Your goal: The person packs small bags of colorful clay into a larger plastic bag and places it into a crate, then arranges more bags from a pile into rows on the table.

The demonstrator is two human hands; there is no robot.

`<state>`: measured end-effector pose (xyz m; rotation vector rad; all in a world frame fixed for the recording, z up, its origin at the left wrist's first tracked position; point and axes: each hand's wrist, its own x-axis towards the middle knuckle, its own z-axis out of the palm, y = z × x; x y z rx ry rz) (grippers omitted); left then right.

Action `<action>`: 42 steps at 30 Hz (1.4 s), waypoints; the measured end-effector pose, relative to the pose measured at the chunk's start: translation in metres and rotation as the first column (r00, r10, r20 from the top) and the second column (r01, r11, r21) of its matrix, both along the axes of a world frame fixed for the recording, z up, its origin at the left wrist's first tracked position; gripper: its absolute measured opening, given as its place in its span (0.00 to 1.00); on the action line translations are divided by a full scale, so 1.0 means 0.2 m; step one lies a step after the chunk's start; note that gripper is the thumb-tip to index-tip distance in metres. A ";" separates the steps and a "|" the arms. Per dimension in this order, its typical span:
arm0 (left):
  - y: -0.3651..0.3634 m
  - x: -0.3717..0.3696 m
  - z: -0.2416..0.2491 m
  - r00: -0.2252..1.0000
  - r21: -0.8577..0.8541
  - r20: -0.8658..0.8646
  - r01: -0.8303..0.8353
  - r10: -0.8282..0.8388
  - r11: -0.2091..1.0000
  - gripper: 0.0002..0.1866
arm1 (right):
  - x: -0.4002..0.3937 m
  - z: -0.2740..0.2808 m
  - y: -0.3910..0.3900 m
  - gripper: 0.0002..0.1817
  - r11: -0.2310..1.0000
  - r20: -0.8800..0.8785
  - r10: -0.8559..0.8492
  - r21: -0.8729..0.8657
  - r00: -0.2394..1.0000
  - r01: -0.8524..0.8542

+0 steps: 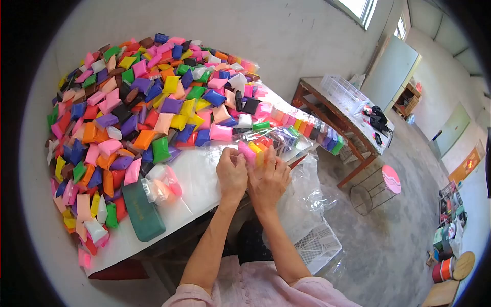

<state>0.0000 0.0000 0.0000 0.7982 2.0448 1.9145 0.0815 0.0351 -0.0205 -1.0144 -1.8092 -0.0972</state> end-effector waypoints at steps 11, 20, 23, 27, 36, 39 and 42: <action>0.01 -0.02 -0.06 0.956 0.012 -0.288 -0.055 0.056 0.998 0.15 | -0.04 0.01 0.04 0.33 0.998 0.105 0.034 -0.054 0.994 -0.029; 0.03 -0.12 -0.13 0.855 0.030 -0.502 0.171 -0.133 0.985 0.12 | -0.06 0.04 0.09 0.31 0.977 -0.035 0.207 -0.052 0.978 -0.208; 0.07 -0.16 -0.23 0.869 0.027 -0.484 0.133 -0.103 0.991 0.12 | -0.07 0.03 0.09 0.27 0.976 -0.079 0.215 -0.018 0.973 -0.218; 0.02 -0.12 -0.12 0.801 0.035 -0.594 0.112 -0.069 0.993 0.12 | -0.07 0.03 0.10 0.27 0.967 0.009 0.217 -0.137 0.976 -0.214; 0.03 -0.03 0.00 0.944 -0.083 -0.330 -0.011 -0.017 0.997 0.14 | 0.00 0.04 0.05 0.25 0.957 -0.033 0.289 -0.031 0.957 -0.290; 0.08 -0.04 -0.08 0.897 -0.091 -0.440 -0.088 0.039 0.992 0.14 | 0.01 0.07 0.06 0.23 0.942 0.001 0.326 -0.081 0.945 -0.325; 0.05 -0.06 -0.06 0.905 -0.097 -0.424 -0.002 -0.039 0.995 0.13 | 0.07 0.06 0.06 0.20 0.927 0.007 0.362 -0.106 0.932 -0.359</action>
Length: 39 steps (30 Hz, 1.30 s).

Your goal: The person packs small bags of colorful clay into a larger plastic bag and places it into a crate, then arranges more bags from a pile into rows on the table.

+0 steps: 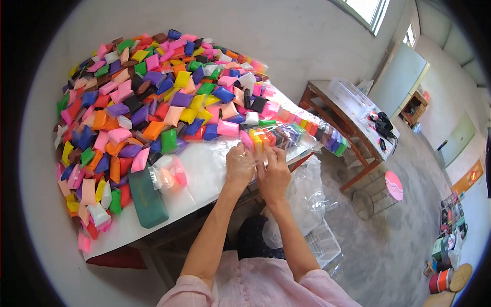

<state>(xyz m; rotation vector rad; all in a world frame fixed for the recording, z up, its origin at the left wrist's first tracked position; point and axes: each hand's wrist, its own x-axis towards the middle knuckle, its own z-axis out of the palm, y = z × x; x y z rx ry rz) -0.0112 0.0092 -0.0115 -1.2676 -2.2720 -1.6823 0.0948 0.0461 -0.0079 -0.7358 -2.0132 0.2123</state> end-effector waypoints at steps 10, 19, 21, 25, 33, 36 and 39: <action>0.09 0.04 -0.13 0.973 0.011 -0.071 -0.219 0.219 0.976 0.16 | 0.09 0.53 -0.48 0.12 0.740 -0.148 0.577 -0.322 0.803 -0.590; 0.03 0.02 -0.02 0.989 -0.071 0.138 -0.037 0.047 0.997 0.18 | -0.37 0.48 -0.68 0.49 0.821 0.378 0.571 -0.285 0.729 -0.495; 0.02 0.04 -0.02 0.989 -0.050 0.139 -0.046 0.052 0.998 0.17 | -0.44 0.45 -0.71 0.50 0.848 0.432 0.530 -0.270 0.729 -0.457; 0.02 0.05 -0.02 0.986 -0.042 0.154 -0.056 0.061 0.998 0.17 | -0.54 0.33 -0.69 0.45 0.863 0.462 0.505 -0.291 0.729 -0.413; 0.04 0.05 -0.04 0.986 0.036 0.117 -0.124 0.119 0.992 0.18 | -0.52 0.34 -0.65 0.27 0.843 0.462 0.536 -0.339 0.706 -0.418; 0.04 0.04 -0.05 0.989 0.066 0.104 -0.114 0.107 0.991 0.16 | -0.47 0.34 -0.68 0.26 0.826 0.456 0.560 -0.372 0.692 -0.423; 0.04 0.04 -0.05 0.991 0.060 0.095 -0.102 0.096 0.993 0.14 | -0.46 0.31 -0.72 0.24 0.821 0.424 0.569 -0.340 0.705 -0.459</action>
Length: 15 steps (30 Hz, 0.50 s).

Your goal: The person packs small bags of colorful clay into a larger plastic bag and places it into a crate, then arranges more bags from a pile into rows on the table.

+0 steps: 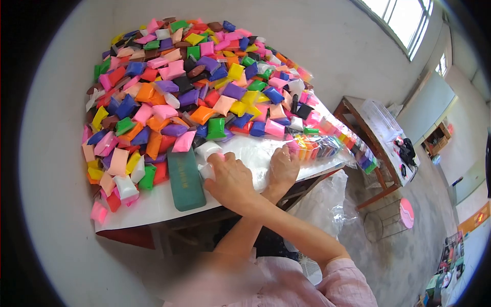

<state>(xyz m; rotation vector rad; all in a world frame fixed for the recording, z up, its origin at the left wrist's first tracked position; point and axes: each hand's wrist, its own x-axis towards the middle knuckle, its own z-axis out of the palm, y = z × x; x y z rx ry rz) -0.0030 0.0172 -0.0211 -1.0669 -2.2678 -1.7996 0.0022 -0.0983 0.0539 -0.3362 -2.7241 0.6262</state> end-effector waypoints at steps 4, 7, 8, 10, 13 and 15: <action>0.00 0.00 0.01 1.000 0.010 0.005 0.023 -0.023 1.000 0.12 | 0.01 0.01 -0.03 0.27 0.998 0.021 -0.020 -0.051 1.000 0.022; 0.01 -0.01 -0.02 0.999 0.024 -0.034 0.025 -0.024 0.999 0.12 | 0.03 -0.04 -0.05 0.27 0.998 -0.030 -0.017 -0.062 0.999 0.015; 0.01 -0.01 -0.02 0.999 0.032 -0.040 0.030 -0.028 0.999 0.12 | 0.04 -0.05 -0.04 0.26 0.996 -0.042 -0.016 -0.087 0.999 0.012; 0.00 -0.01 -0.02 0.998 0.078 -0.058 0.034 -0.030 0.996 0.12 | 0.06 -0.06 0.00 0.26 0.992 -0.068 -0.009 -0.130 0.998 0.001; -0.01 -0.01 -0.02 0.994 0.158 -0.109 0.043 -0.026 0.987 0.15 | 0.05 -0.12 0.02 0.25 0.994 -0.175 0.010 -0.109 0.985 -0.030; -0.04 -0.02 -0.01 0.997 0.094 -0.070 0.049 -0.042 0.994 0.14 | 0.07 -0.11 0.05 0.24 0.987 -0.251 0.013 -0.151 0.968 -0.052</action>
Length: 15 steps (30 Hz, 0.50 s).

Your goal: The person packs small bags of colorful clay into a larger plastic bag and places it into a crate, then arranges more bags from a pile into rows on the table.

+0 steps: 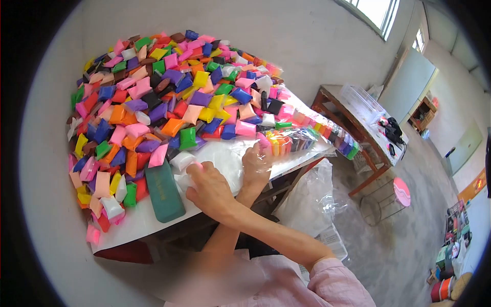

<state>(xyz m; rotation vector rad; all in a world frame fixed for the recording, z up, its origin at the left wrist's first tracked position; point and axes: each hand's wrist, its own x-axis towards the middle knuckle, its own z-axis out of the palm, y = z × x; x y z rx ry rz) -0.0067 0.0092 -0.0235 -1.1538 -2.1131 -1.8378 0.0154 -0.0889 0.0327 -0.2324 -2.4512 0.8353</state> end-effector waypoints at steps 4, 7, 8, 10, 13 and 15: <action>0.04 -0.03 -0.08 0.999 0.029 0.039 -0.027 0.026 0.999 0.17 | 0.30 0.19 0.03 0.26 0.985 -0.293 0.063 -0.136 0.954 -0.107; 0.11 -0.06 -0.17 0.999 0.146 0.050 -0.023 0.016 0.989 0.18 | 0.67 0.24 0.09 0.28 0.958 -0.293 0.010 -0.270 0.956 -0.093; 0.04 -0.02 -0.07 0.983 0.147 0.165 0.057 -0.081 0.988 0.18 | 0.76 0.23 0.12 0.27 0.905 -0.272 -0.025 -0.415 0.962 -0.094; -0.03 0.02 0.03 0.957 0.149 0.243 0.124 -0.158 0.981 0.18 | 0.87 0.19 0.19 0.22 0.753 -0.205 -0.179 -0.658 0.962 0.000; -0.01 -0.03 -0.03 0.973 0.149 0.159 0.141 -0.164 0.979 0.18 | 0.94 -0.02 0.38 0.23 0.673 -0.124 -0.281 -0.733 0.952 0.103; -0.03 -0.05 -0.07 0.954 0.167 0.173 0.217 -0.245 0.962 0.19 | 0.89 -0.08 0.46 0.23 0.790 -0.122 -0.344 -0.574 0.931 0.217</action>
